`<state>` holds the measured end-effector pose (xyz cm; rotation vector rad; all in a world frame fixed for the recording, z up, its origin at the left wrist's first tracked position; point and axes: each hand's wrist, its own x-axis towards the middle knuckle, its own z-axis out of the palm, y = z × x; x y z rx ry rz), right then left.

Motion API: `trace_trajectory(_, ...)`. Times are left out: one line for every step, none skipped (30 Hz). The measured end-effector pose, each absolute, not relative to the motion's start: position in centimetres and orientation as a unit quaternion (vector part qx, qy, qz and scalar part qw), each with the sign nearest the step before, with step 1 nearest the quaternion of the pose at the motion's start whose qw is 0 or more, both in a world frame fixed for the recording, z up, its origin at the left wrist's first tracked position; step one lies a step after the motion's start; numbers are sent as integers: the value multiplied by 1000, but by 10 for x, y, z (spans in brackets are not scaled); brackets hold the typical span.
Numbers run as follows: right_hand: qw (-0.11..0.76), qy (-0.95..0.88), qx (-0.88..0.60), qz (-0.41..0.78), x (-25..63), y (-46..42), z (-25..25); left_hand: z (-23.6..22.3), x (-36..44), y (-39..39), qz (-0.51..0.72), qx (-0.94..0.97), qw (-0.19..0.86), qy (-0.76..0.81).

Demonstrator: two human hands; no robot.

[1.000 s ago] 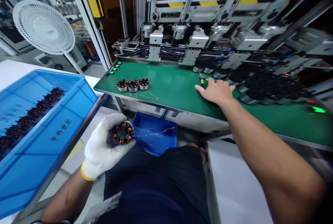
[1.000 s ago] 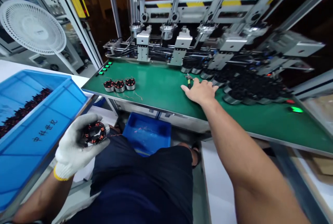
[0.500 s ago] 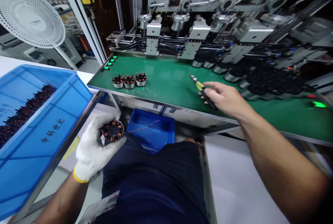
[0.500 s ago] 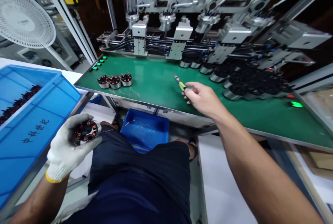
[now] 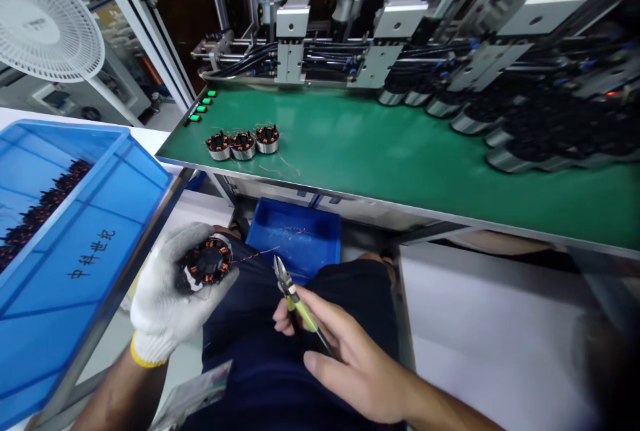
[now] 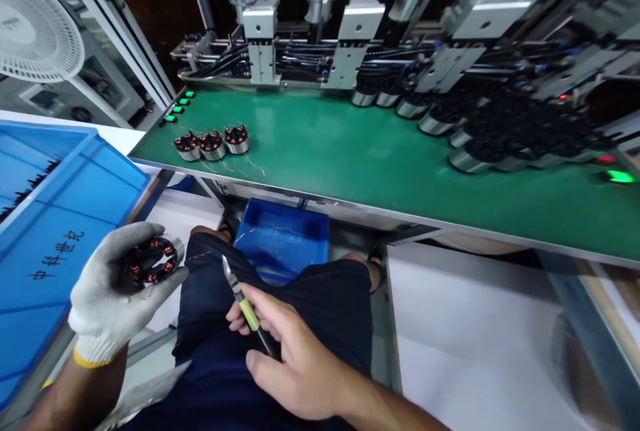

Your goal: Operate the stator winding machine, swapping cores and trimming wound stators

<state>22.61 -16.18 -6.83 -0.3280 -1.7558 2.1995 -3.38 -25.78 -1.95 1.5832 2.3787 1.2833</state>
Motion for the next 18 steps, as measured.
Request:
trace_trajectory(159, -613, -111, 766, 225, -160, -68, -19, -33, -258, 406, 513, 2, 756)
trace_trajectory(164, -615, -108, 764, 224, -158, -67, -19, -33, -258, 403, 518, 1, 754)
trace_trajectory(171, -615, -104, 762, 223, -157, -65, -19, -33, -259, 399, 521, 0, 754)
trace_trajectory(178, -616, -98, 761, 221, -157, -64, -19, -33, -260, 395, 523, -1, 755)
trace_trajectory(185, -616, -92, 760, 220, -157, -62, -19, -33, -261, 392, 524, -2, 756)
trace_trajectory(191, -616, -88, 759, 218, -157, -61, -19, -33, -261, 390, 525, -3, 757)
trace_trajectory(194, -615, -85, 760, 217, -158, -60, -19, -33, -262, 390, 524, -5, 757)
trace_trajectory(195, -613, -84, 761, 216, -158, -59, -18, -32, -262, 390, 524, -5, 757)
trace_trajectory(194, -611, -85, 762, 215, -159, -58, -18, -32, -262, 389, 524, -4, 758)
trace_trajectory(192, -610, -88, 763, 214, -159, -57, -17, -32, -262, 389, 523, -2, 758)
trace_trajectory(190, -611, -91, 763, 214, -159, -57, -17, -32, -262, 388, 523, 0, 759)
trace_trajectory(188, -613, -95, 762, 214, -159, -55, -17, -32, -262, 388, 522, 1, 760)
trace_trajectory(185, -615, -101, 760, 214, -158, -54, -17, -32, -262, 387, 522, 2, 760)
trace_trajectory(182, -619, -109, 756, 213, -158, -52, -17, -32, -262, 387, 521, 1, 761)
trace_trajectory(179, -625, -120, 751, 213, -157, -50, -17, -33, -262, 386, 521, 0, 761)
trace_trajectory(176, -632, -132, 743, 212, -156, -47, -18, -33, -262, 386, 522, 1, 760)
trace_trajectory(172, -642, -144, 733, 210, -155, -45, -19, -33, -263, 385, 525, 3, 759)
trace_trajectory(169, -652, -156, 723, 209, -154, -43, -20, -34, -263, 383, 528, 3, 758)
